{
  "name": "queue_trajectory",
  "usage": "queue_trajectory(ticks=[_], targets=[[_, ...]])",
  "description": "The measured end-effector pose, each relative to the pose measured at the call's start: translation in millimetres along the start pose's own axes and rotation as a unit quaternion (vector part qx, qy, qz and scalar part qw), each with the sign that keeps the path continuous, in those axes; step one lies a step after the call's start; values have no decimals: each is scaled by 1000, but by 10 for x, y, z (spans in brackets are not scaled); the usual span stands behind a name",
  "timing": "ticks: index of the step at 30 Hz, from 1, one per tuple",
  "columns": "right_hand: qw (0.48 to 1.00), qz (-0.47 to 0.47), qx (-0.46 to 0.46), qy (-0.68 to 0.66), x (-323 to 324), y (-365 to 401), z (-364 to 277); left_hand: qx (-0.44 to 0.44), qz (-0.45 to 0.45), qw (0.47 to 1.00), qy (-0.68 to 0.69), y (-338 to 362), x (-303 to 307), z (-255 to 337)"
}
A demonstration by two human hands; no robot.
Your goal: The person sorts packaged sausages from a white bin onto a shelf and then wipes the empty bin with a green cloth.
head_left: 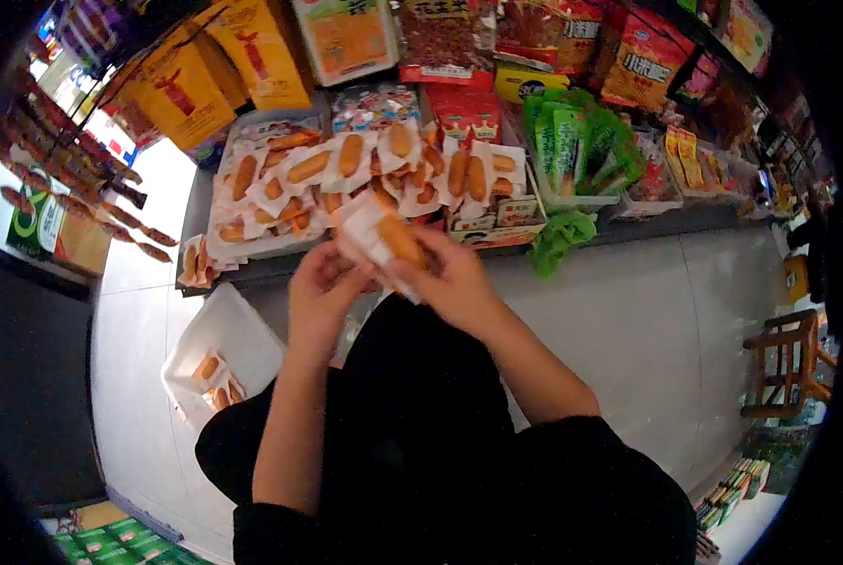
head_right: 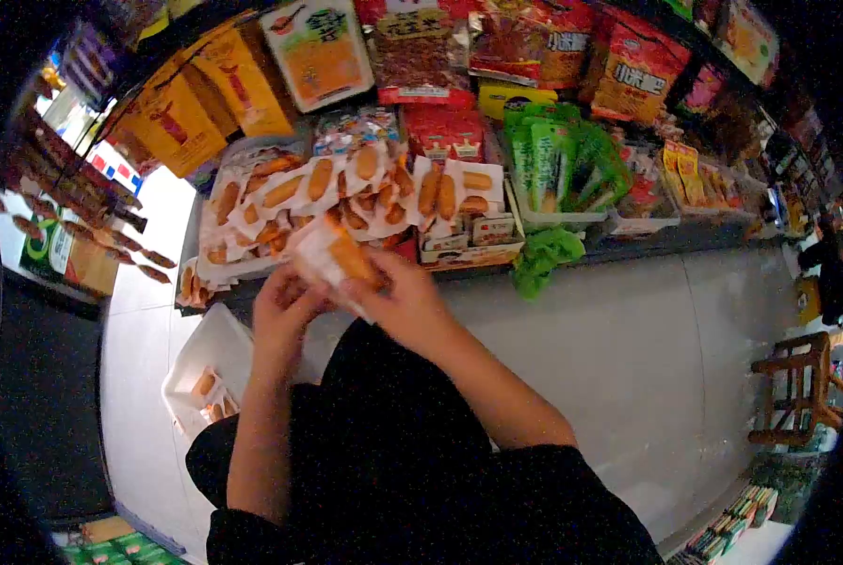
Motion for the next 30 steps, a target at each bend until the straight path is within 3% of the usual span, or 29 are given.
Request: queue_trajectory(ticks=[1,2,4,9,11,14,15,17,18,23,28,30], targets=[[997,68,4,-33,251,7,45,-6,-19,1000,-11,-13,-269,12],[997,73,3,-33,391,26,21,-4,-24,1000,-13,-31,-495,-6],[981,177,-63,-53,796,79,40,-27,-74,996,-46,-53,-963,-34],[969,239,-52,-36,1423,-39,136,-99,-130,983,-85,-201,-1696,-124],[958,269,-9,95,1648,-141,164,-108,-144,978,-111,-229,-1896,-94],[953,289,-8,89,1797,-312,142,-128,-162,970,-128,-306,-2110,-104],[953,288,-10,88,1841,-376,166,-97,-179,975,-93,-344,-2184,-150],[937,269,0,221,1913,-498,165,-65,-195,977,-59,-362,-2301,-225],[937,269,-1,222,1922,-538,167,-61,-175,981,-55,-376,-2327,-246],[844,247,46,474,1799,-672,51,-40,-87,990,-99,-488,-2355,-463],[807,254,88,526,1745,-690,160,24,-171,983,-62,-493,-2474,-639],[788,268,94,547,1738,-674,165,-1,-166,983,-72,-530,-2461,-695]])
Point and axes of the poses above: each hand's wrist, its own y-axis away from the middle knuckle, its own x-axis out of the back of the hand, z = x × y, the point moved 8 cm from there along -y, towards the middle knuckle, and after that the axes turned 11 degrees about z, right-handed, at the moved point
